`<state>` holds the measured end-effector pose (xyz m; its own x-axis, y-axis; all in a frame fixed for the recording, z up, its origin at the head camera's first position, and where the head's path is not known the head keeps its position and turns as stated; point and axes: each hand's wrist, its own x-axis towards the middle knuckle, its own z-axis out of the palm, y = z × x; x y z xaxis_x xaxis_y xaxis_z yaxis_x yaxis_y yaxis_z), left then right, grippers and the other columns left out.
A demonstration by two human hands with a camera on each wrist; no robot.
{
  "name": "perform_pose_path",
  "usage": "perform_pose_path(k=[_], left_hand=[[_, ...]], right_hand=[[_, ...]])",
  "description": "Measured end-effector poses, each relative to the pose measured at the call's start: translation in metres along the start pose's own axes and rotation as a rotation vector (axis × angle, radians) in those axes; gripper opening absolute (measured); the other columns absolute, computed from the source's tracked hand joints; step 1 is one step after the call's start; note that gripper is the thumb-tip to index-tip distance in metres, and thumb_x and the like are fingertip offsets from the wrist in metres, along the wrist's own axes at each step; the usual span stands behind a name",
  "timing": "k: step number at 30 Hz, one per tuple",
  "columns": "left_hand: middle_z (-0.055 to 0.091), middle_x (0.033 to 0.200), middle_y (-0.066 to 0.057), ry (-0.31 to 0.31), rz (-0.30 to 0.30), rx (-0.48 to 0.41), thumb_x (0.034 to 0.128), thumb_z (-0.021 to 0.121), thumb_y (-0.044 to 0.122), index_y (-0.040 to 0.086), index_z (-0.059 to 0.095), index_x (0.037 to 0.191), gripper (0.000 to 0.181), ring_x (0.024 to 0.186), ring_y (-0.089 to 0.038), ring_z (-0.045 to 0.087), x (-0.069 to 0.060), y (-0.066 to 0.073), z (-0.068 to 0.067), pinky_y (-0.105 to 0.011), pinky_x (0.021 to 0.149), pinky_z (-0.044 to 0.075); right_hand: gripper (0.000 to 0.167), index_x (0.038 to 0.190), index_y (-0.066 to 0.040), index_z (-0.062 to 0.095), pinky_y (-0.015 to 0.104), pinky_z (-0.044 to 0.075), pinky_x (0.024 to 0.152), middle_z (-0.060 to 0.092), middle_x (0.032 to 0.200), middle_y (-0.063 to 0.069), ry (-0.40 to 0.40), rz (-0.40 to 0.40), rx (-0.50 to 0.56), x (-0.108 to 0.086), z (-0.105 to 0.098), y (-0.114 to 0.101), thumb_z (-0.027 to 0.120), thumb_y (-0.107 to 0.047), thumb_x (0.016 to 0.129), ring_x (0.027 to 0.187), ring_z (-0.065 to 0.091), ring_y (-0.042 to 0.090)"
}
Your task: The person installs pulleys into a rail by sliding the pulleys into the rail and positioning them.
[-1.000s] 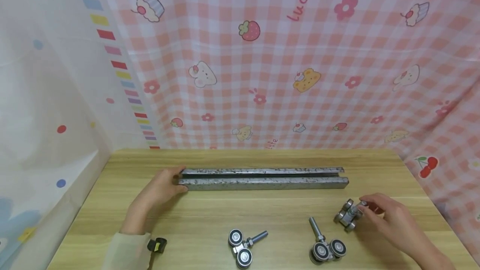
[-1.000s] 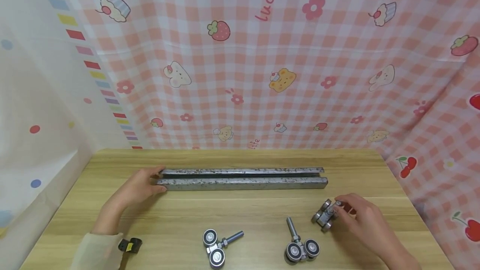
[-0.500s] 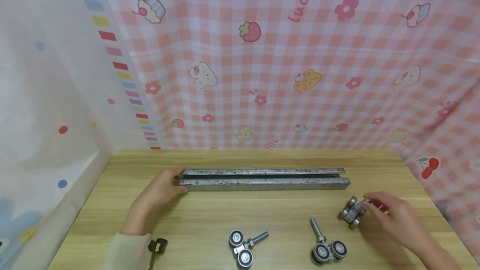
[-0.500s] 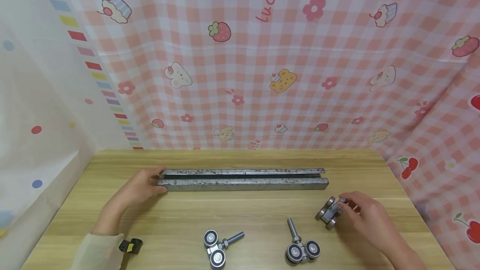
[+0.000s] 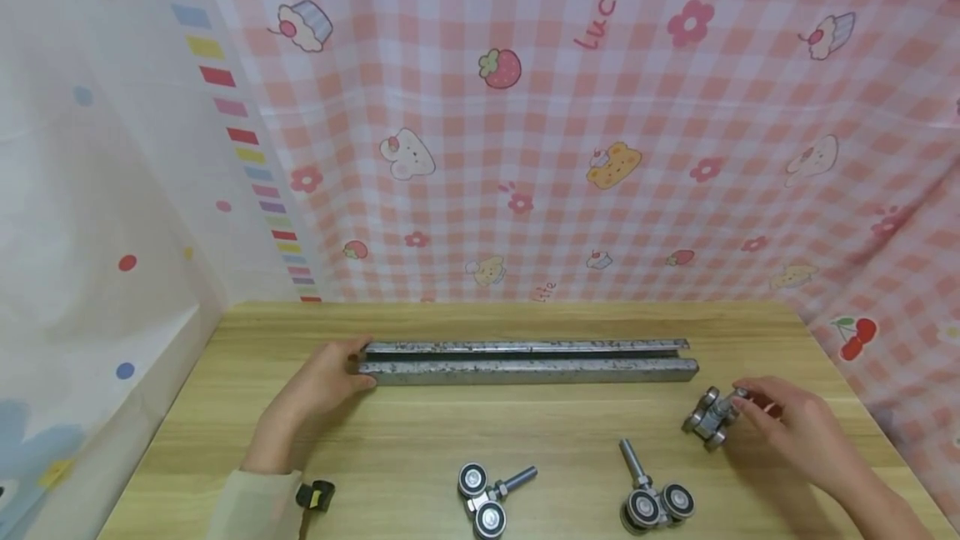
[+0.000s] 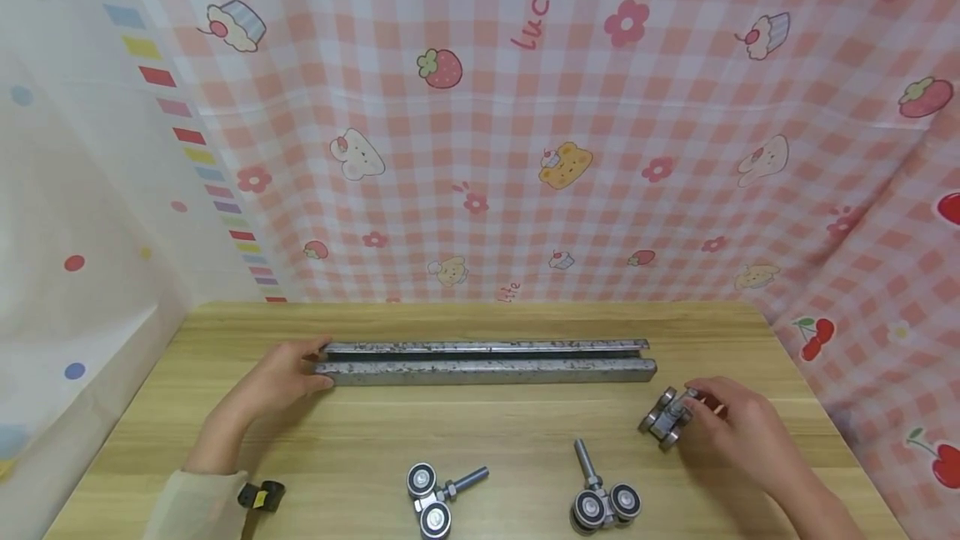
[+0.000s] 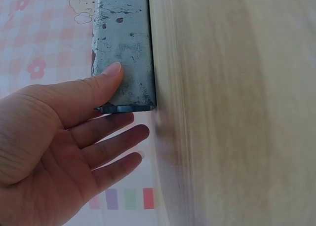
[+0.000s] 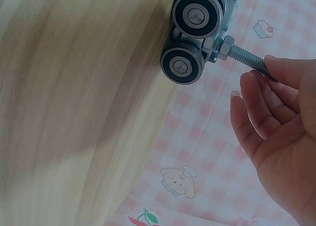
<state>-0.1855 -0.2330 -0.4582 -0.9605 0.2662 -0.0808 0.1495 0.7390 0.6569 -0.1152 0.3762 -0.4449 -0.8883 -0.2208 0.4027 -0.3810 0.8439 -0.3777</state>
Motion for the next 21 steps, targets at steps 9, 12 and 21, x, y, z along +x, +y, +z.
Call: perform_pose_path(k=[9, 12, 21], left_hand=[[0.064, 0.134, -0.030, -0.001, -0.004, 0.001, 0.0945, 0.077, 0.007, -0.007, 0.050, 0.150, 0.064, 0.125, -0.045, 0.061, -0.001, -0.001, 0.000, -0.059, 0.105, 0.051], [0.065, 0.131, -0.029, 0.004, 0.010, 0.004, 0.0942, 0.077, 0.007, -0.008, 0.051, 0.149, 0.063, 0.123, -0.044, 0.063, -0.001, -0.002, 0.001, -0.059, 0.104, 0.052], [0.066, 0.132, -0.028, 0.006, 0.012, -0.010, 0.0943, 0.077, 0.006, -0.007, 0.051, 0.149, 0.062, 0.123, -0.044, 0.063, -0.001, -0.002, 0.001, -0.058, 0.104, 0.052]], right_hand=[[0.027, 0.102, 0.000, 0.076, 0.009, 0.046, 0.060, 0.070, 0.084, -0.002, 0.033, -0.010, 0.014, 0.004, 0.000, 0.008, 0.082, 0.012, 0.079, 0.072, 0.057, -0.005], [0.028, 0.102, 0.000, 0.076, 0.008, 0.046, 0.060, 0.071, 0.084, 0.000, 0.042, -0.015, 0.014, 0.005, 0.000, 0.010, 0.081, 0.014, 0.079, 0.072, 0.057, -0.005], [0.024, 0.104, 0.003, 0.075, 0.011, 0.048, 0.060, 0.073, 0.088, 0.006, 0.012, 0.024, 0.000, 0.010, -0.004, 0.017, 0.080, 0.012, 0.083, 0.075, 0.057, -0.006]])
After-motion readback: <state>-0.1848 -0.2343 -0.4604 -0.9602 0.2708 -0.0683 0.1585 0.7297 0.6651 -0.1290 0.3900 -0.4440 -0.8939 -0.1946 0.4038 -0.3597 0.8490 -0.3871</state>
